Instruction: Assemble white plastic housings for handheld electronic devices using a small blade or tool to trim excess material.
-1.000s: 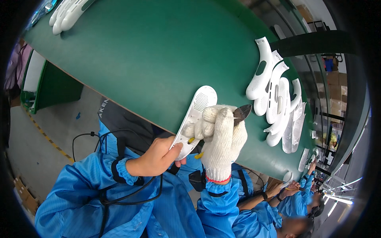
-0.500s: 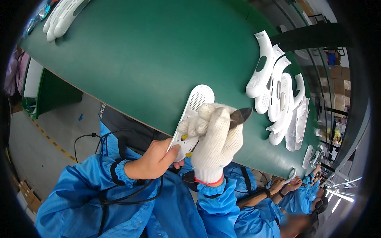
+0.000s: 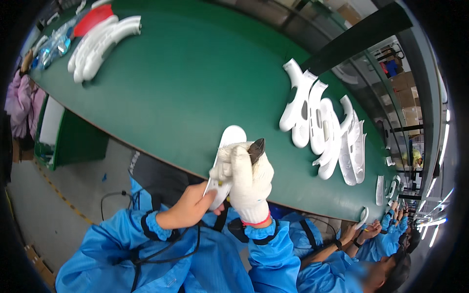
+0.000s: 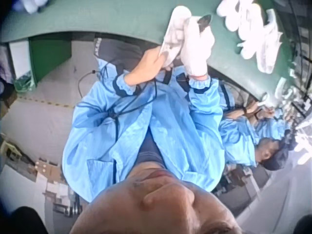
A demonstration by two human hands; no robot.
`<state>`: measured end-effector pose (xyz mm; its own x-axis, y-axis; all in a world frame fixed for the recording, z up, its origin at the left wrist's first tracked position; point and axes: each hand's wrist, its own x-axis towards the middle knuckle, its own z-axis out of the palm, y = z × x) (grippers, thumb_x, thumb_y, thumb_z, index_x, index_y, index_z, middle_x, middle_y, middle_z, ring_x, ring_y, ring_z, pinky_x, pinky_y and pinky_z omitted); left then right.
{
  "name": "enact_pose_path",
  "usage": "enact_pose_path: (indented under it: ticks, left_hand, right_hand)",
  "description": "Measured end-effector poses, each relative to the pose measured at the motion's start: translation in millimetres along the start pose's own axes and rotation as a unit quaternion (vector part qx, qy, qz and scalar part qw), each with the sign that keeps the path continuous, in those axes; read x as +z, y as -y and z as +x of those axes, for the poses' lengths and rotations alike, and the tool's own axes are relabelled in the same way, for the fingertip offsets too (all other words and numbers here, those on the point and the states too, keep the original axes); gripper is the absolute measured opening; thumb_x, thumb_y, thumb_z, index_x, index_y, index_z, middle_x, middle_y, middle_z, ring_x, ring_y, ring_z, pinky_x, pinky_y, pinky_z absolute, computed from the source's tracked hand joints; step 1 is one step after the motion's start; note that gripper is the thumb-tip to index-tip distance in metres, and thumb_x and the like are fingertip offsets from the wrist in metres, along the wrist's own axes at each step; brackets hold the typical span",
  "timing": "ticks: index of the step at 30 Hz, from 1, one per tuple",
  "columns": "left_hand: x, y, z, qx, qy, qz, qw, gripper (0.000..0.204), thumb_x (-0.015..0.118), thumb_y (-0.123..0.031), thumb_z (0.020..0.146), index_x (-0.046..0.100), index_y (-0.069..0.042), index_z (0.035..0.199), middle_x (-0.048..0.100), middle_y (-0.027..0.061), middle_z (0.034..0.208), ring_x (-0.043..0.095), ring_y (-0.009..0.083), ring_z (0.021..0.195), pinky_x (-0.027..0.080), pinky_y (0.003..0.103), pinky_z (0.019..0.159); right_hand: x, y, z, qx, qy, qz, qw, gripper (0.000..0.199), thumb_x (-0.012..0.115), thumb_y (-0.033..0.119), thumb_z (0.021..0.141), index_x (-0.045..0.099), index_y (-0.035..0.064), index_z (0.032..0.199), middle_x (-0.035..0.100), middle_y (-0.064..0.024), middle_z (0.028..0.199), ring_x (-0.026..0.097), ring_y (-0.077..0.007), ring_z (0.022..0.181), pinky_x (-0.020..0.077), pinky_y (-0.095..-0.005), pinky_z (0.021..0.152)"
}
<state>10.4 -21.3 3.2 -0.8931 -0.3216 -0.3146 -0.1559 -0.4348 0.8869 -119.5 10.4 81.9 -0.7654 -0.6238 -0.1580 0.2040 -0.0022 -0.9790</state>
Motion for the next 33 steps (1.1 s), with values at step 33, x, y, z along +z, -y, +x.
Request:
enact_pose_path:
  ticks: [33]
  left_hand:
    - [-155.2, -206.1, 323.1, 0.315, -0.201, 0.739, 0.560, 0.049, 0.057, -0.001, 0.086, 0.051, -0.007, 0.134, 0.055, 0.0159, 0.134, 0.046, 0.0345, 0.133, 0.031, 0.057, 0.114]
  right_hand:
    - [-39.4, 3.6, 114.1, 0.168, 0.167, 0.167, 0.957, 0.034, 0.050, 0.031, 0.105, 0.054, -0.0019, 0.099, 0.047, -0.0007, 0.067, 0.047, -0.0112, 0.052, 0.0503, -0.0312, 0.054]
